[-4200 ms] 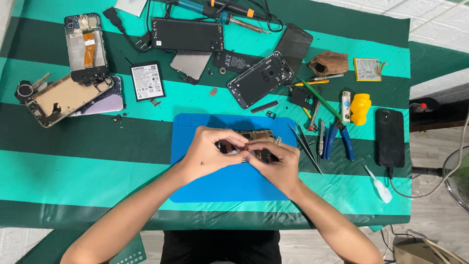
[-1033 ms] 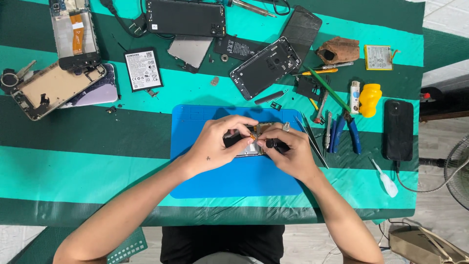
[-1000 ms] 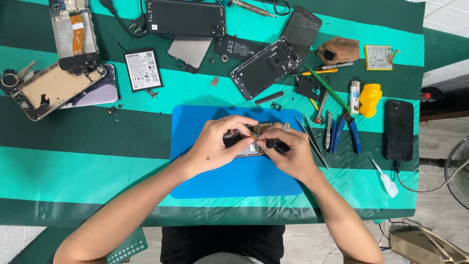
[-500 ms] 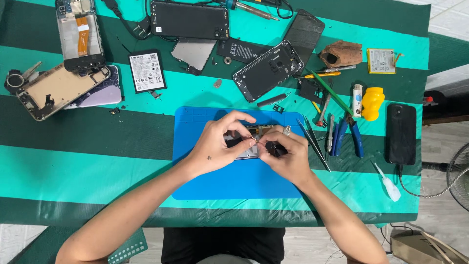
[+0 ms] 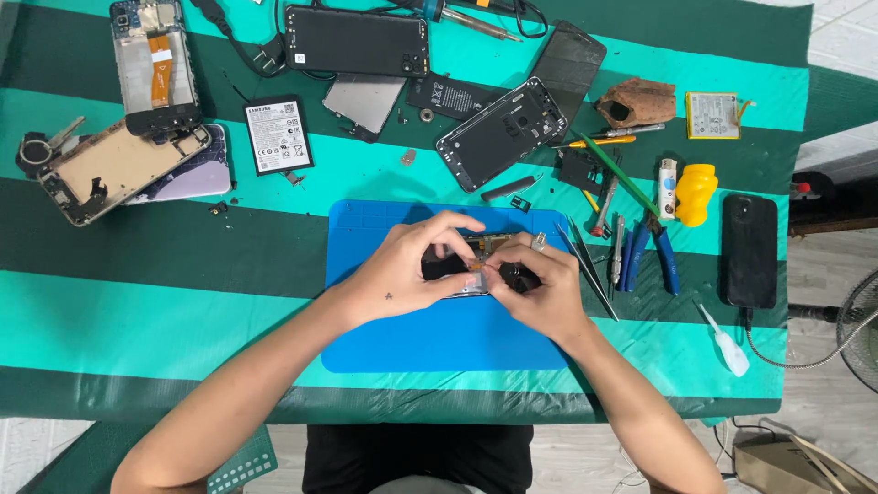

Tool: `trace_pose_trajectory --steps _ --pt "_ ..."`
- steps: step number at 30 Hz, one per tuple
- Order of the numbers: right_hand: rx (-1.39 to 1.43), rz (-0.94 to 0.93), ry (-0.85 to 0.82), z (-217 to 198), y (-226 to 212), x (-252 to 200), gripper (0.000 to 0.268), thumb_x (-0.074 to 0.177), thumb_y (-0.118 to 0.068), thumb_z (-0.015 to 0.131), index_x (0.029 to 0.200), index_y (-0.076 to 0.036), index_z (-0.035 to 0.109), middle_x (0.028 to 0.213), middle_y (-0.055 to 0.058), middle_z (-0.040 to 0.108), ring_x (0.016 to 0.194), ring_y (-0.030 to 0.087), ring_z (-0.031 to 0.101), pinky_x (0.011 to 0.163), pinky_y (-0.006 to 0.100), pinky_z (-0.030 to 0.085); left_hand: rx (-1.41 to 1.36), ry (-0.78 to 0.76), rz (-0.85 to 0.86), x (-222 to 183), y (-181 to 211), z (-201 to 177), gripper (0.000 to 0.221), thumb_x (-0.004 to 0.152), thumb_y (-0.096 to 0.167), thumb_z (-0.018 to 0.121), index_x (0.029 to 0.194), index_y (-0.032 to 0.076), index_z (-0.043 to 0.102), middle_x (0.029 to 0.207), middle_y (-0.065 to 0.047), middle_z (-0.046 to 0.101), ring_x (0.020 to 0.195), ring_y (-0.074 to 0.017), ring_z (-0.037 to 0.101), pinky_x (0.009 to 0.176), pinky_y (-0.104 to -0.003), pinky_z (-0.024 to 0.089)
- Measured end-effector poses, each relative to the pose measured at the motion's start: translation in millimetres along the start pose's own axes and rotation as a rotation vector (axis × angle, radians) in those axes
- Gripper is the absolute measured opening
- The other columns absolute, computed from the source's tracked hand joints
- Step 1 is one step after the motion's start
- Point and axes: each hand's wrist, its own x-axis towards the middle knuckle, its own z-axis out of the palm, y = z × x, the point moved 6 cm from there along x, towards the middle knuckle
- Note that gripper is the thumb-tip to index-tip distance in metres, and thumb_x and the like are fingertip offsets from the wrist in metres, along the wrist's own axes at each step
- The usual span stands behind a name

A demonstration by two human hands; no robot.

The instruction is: Repairing a mobile phone by assembling internal components and connecting ribbon cables.

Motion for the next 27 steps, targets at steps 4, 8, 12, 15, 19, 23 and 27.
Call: trace_pose_trajectory --steps 4,8,12,15,19,23,27 --pt "-0.029 -0.071 -0.022 -5.9 1.0 -1.1 0.009 0.083 -0.001 0.080 0.084 -0.010 0.077 0.079 0.005 0.074 0.063 0.026 0.066 0.057 0.032 0.054 0.025 -0.131 0.057 4.6 18.2 -14.4 0.050 0.079 0.002 0.075 0.127 0.007 0.060 0.102 -0.008 0.079 0.098 -0.0323 0.069 0.083 -0.042 0.057" --pt "-0.100 -0.147 -0.084 -15.4 -7.7 -0.5 0.020 0.082 0.007 0.069 0.092 -0.008 0.078 0.079 0.009 0.072 0.061 0.030 0.066 0.055 0.035 0.054 0.419 -0.183 0.200 5.4 20.9 -31.2 0.032 0.078 -0.002 0.072 0.109 0.002 0.071 0.100 -0.014 0.076 0.097 -0.0324 0.065 0.086 -0.044 0.053" --pt "-0.174 -0.273 -0.135 -17.9 -15.5 -1.6 0.017 0.082 -0.001 0.067 0.092 -0.008 0.079 0.080 0.011 0.071 0.054 0.030 0.063 0.051 0.035 0.051 0.575 -0.223 0.202 -1.1 7.6 -39.6 0.022 0.078 0.016 0.078 0.098 0.007 0.076 0.094 -0.010 0.074 0.090 -0.0268 0.060 0.081 -0.042 0.052" --pt "-0.284 -0.238 -0.290 -14.2 -13.2 -4.7 0.004 0.084 -0.013 0.076 0.085 -0.010 0.079 0.082 0.009 0.074 0.049 0.029 0.060 0.049 0.036 0.049 0.670 -0.317 0.134 -3.4 -6.0 -35.2 0.027 0.077 0.037 0.080 0.089 0.014 0.076 0.093 -0.002 0.071 0.090 -0.0209 0.058 0.080 -0.039 0.051" --pt "-0.288 -0.244 -0.328 -15.9 -15.6 -1.7 0.006 0.084 -0.015 0.077 0.084 -0.010 0.079 0.083 0.009 0.074 0.049 0.027 0.060 0.051 0.037 0.050 0.661 -0.352 0.093 -2.8 -7.0 -34.4 0.031 0.076 0.041 0.081 0.088 0.012 0.078 0.092 -0.002 0.071 0.090 -0.0206 0.059 0.080 -0.039 0.052" --pt "-0.321 -0.241 -0.343 -23.4 -13.2 -0.2 0.004 0.082 -0.013 0.079 0.085 -0.011 0.078 0.083 0.009 0.074 0.050 0.029 0.061 0.050 0.037 0.049 0.675 -0.356 0.085 -2.7 -6.7 -34.5 0.030 0.074 0.040 0.082 0.088 0.013 0.079 0.091 -0.002 0.069 0.091 -0.0211 0.059 0.081 -0.040 0.053" --pt "-0.352 -0.155 -0.365 -27.9 -3.1 1.3 0.007 0.081 -0.021 0.080 0.088 -0.019 0.081 0.080 0.002 0.072 0.045 0.023 0.056 0.051 0.033 0.048 0.675 -0.352 0.092 -3.6 -6.8 -34.2 0.028 0.075 0.039 0.082 0.086 0.014 0.079 0.088 0.000 0.067 0.091 -0.0203 0.060 0.082 -0.040 0.053"
